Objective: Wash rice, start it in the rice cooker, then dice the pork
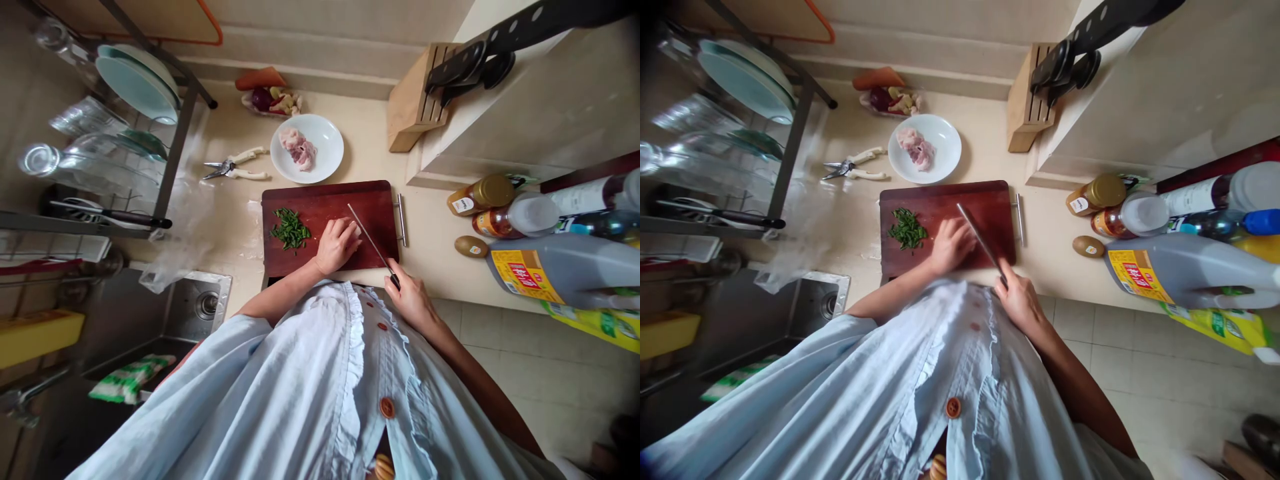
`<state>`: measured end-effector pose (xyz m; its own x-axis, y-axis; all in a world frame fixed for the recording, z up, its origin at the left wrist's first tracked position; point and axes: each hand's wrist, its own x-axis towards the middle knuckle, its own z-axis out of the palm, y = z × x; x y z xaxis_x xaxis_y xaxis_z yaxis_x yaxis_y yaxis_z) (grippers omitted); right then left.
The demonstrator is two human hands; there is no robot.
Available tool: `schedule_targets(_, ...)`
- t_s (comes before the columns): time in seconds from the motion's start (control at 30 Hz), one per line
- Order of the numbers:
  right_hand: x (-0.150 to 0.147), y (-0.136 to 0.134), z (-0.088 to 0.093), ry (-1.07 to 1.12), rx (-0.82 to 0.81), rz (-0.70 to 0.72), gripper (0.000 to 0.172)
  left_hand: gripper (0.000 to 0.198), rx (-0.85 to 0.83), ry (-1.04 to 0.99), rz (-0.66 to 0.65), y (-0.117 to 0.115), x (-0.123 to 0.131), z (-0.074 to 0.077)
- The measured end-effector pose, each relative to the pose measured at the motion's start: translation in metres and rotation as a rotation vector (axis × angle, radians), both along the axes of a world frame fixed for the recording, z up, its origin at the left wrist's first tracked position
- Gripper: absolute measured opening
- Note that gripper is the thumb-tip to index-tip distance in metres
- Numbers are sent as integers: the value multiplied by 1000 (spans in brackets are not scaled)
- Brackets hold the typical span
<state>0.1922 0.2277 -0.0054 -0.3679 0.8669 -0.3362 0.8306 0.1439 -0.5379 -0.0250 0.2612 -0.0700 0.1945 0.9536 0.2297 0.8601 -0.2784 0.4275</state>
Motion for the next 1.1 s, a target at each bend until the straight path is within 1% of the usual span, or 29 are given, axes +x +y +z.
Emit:
schedule_targets(0.07, 3, -1, 1, -37, 9, 47, 48, 32, 7, -8, -64, 2, 0, -1)
schedule_targets(0.1, 4, -2, 2, -57, 14, 69, 48, 29, -7, -9, -76, 2, 0, -1)
schedule_targets(0.2, 9, -3, 5, -106, 35, 108, 47, 24, -42, -15, -60, 4, -1, -5)
schedule_targets(0.3, 13, -5, 6, -116, 44, 130, 46, 22, -30, -40, -57, 3, -1, -7)
schedule_targets(0.5, 11, -6, 4, -116, 9, 127, 46, 24, -52, -56, -65, 3, -1, -7)
schedule_targets(0.73, 13, -3, 5, -127, -101, 91, 48, 25, -119, -58, -54, 6, 0, -7)
schedule_targets(0.83, 5, 8, 5, -139, -124, 93, 49, 23, -123, -88, -38, 6, 1, -8)
schedule_targets(0.97, -15, 27, -2, -155, -134, 105, 49, 22, -125, -115, -40, 5, 2, -10)
schedule_targets(1.03, -20, 29, -6, -158, -118, 106, 49, 22, -120, -119, -22, 5, 3, -12)
schedule_targets(1.1, -19, 26, -9, -166, -103, 104, 49, 22, -109, -118, -6, 4, 3, -13)
